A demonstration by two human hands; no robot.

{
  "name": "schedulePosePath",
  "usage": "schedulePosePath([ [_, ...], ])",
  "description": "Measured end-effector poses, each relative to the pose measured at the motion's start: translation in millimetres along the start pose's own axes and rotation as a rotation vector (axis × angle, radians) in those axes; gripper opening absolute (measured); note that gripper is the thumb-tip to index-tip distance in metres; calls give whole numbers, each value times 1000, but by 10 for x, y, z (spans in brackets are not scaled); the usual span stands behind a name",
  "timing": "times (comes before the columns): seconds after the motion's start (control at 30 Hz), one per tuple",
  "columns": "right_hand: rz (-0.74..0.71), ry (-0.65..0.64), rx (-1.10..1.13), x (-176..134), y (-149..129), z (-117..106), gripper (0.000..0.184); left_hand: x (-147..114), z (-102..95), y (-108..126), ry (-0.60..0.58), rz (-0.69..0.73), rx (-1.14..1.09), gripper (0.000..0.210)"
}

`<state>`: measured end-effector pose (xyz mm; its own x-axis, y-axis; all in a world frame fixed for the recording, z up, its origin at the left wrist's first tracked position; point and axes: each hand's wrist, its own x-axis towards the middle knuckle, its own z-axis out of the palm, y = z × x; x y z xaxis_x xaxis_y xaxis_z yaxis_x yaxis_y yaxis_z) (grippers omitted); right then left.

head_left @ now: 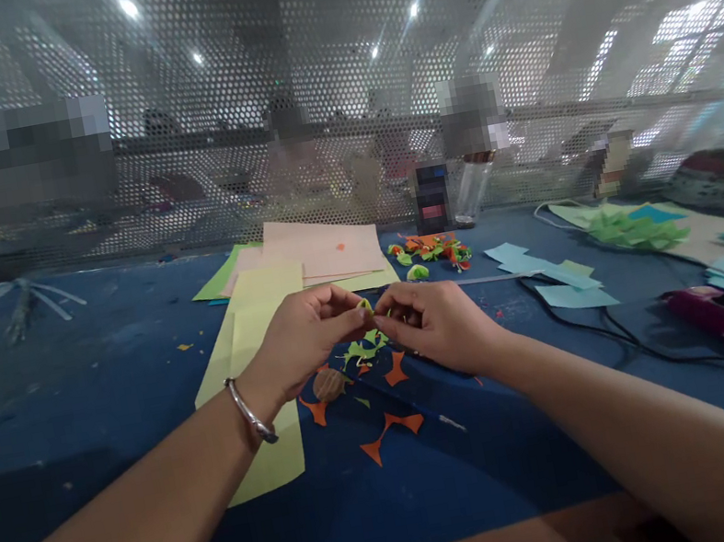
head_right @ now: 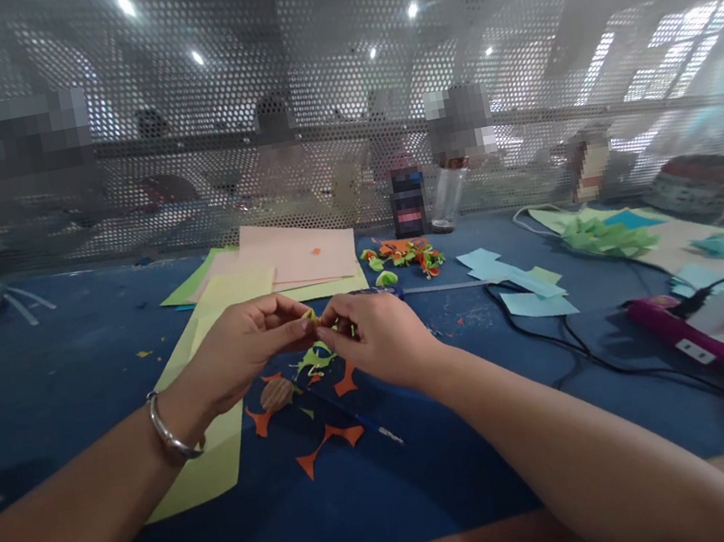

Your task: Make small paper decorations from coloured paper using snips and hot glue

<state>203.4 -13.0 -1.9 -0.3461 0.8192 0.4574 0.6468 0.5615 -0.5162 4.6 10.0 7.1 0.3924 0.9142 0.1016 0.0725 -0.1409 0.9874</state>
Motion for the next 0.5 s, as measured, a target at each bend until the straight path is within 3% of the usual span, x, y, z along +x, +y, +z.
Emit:
schedulePosePath([
  [0.3,-2,-3,29,0,13,6,17,5,-1,5,-23,-6,-23,24],
  [0.5,4,-4,20,7,0,11,14,5,-16,-31,0,50,108,23],
])
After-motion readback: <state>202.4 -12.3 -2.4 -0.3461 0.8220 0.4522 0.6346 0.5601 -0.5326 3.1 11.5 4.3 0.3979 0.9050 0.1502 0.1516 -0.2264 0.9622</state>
